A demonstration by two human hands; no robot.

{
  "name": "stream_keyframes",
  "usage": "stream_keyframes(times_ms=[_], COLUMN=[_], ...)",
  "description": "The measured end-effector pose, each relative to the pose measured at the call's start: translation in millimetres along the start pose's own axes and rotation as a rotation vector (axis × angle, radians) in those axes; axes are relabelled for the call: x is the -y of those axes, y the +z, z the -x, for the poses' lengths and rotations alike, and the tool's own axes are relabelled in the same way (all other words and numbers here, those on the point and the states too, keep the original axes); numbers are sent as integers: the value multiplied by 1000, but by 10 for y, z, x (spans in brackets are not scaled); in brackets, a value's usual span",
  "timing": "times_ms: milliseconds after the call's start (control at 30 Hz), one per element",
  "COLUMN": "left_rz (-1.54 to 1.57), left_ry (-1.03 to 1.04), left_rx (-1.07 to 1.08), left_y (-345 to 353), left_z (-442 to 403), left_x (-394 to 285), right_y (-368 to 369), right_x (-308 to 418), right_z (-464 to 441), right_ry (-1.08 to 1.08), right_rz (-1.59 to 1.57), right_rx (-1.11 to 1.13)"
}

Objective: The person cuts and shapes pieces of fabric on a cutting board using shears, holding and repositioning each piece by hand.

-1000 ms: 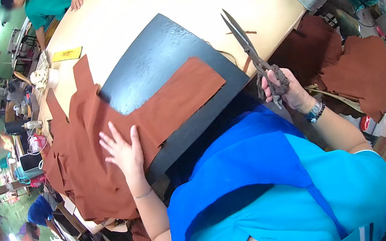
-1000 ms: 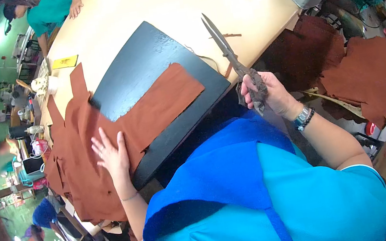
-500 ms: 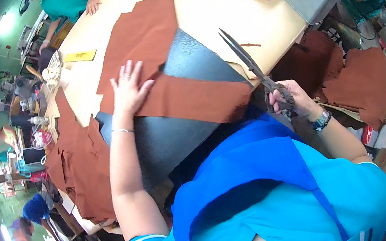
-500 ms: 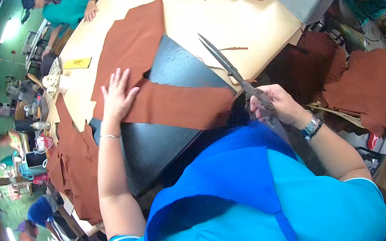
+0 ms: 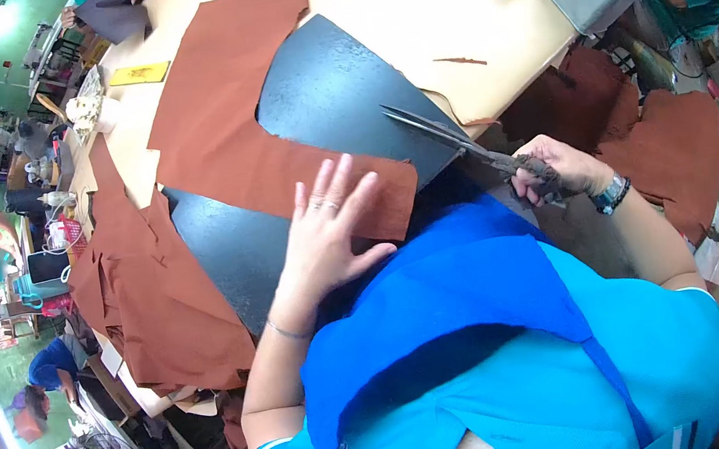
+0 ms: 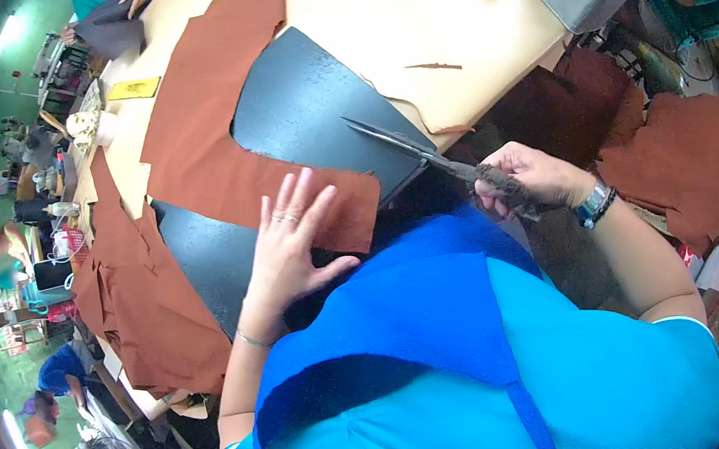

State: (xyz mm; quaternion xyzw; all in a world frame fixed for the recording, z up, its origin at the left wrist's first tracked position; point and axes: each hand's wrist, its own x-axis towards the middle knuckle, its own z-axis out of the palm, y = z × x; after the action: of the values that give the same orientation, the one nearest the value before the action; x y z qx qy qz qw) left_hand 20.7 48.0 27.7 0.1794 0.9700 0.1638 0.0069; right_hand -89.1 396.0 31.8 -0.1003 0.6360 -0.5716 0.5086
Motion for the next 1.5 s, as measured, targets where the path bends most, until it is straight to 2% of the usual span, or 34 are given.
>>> stream_keyframes(times_ms=[167,267,333,533,633,867,1167,1400,1500], left_rz=[-97,-33,57,-38,-77,-78,-75,-71,-81], left_ry=[-32,-56,-96,-76,-55,-52,-54,-56,-48], left_rx=[35,-2,-38,4,16,12,0,4,3], left_y=[267,287,283,273,284,292,297,297,296], left_z=[36,62,62,53,62,60,63,60,54], left_x=[-83,-59,-73,-116,-106,-101,-106,-116,-109], right_y=[-176,-259,-241,-97,-50,64,62,-7,11], right_x=[24,11,21,-42,-100,71,181,177,99], right_z=[212,341,350,123,6,-25,99,170,49], right_ry=[60,133,138,89,50,124,70,169,74], right_rz=[40,46,32,15,60,158,254,145,211], right_rx=[67,80,139,279,265,196,163,183,235])
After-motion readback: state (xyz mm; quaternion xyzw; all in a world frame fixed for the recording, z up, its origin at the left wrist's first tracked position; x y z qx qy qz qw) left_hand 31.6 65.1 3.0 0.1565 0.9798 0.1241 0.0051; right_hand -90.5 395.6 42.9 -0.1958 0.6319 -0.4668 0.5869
